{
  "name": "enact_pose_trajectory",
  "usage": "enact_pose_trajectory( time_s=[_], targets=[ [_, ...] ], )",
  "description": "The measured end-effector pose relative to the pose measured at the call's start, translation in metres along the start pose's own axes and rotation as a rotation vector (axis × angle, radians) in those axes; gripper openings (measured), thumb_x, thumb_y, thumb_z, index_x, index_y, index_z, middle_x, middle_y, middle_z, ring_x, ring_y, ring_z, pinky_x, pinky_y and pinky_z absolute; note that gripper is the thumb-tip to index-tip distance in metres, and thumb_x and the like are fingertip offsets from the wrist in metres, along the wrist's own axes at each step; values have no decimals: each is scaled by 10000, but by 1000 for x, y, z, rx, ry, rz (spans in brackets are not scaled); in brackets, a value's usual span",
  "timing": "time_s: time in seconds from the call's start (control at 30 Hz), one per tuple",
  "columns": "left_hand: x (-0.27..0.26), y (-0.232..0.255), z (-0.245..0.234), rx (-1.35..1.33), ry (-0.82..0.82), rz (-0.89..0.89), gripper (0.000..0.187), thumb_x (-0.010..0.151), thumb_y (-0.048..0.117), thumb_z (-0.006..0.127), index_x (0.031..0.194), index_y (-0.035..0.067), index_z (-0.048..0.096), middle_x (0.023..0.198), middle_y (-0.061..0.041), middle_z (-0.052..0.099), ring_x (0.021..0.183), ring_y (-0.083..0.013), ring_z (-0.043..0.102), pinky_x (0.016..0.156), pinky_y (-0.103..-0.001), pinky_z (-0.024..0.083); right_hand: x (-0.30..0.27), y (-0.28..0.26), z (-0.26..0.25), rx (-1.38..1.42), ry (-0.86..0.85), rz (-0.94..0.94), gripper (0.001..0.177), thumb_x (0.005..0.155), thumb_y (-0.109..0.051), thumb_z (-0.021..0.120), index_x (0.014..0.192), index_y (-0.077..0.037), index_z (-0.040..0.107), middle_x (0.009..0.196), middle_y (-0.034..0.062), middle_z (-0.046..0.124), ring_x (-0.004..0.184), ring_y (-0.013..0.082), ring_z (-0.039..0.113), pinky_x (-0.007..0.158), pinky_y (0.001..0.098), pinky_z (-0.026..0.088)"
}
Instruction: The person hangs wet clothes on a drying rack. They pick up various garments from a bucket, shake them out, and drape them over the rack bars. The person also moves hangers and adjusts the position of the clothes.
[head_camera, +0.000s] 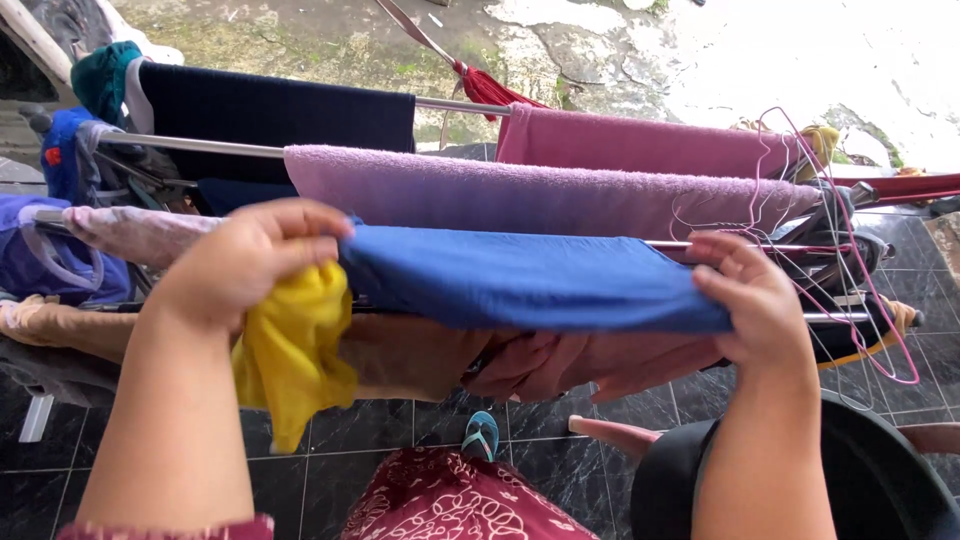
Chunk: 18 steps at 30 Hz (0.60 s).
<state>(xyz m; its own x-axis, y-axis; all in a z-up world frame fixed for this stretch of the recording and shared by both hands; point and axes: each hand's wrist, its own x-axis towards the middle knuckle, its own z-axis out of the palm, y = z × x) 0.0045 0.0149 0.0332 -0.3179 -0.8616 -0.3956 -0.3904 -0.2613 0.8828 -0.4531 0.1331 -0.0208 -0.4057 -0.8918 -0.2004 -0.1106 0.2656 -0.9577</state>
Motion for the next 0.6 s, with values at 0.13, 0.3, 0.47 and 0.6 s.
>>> enact_pose_trajectory(
  time_s=[0.13,0.3,0.47,0.6],
  targets=[
    [96,-49,-3,280,326,28,505,861,326,741,1347,258,623,1265,-72,691,1079,-245,662,860,-379,527,51,33,23,220,200,-89,204,896,-105,741,1097,-141,739,927,-1,660,679,68,575,567,182,481],
    [109,-69,53,802,333,249,307,762,448,806,1058,377,766,921,62,774,1009,-245,736,890,-405,561,64,47,51,168,202,-15,197,878,-96,767,1074,-119,776,795,60,709,604,130,662,517,239,559],
    [88,-52,98,1010,131,230,331,846,467,708,1084,238,735,970,-40,767,961,-288,759,850,-426,624,41,18,41,403,10,-87,355,884,-61,744,1235,-78,696,1002,66,736,836,141,696,700,298,555],
    [73,-35,123,1056,155,305,510,859,517,744,1146,102,669,1030,-152,711,952,-376,743,820,-498,627,28,-22,47,506,-128,-247,479,772,83,729,1245,34,664,1006,155,735,843,207,713,724,312,569]
  ],
)
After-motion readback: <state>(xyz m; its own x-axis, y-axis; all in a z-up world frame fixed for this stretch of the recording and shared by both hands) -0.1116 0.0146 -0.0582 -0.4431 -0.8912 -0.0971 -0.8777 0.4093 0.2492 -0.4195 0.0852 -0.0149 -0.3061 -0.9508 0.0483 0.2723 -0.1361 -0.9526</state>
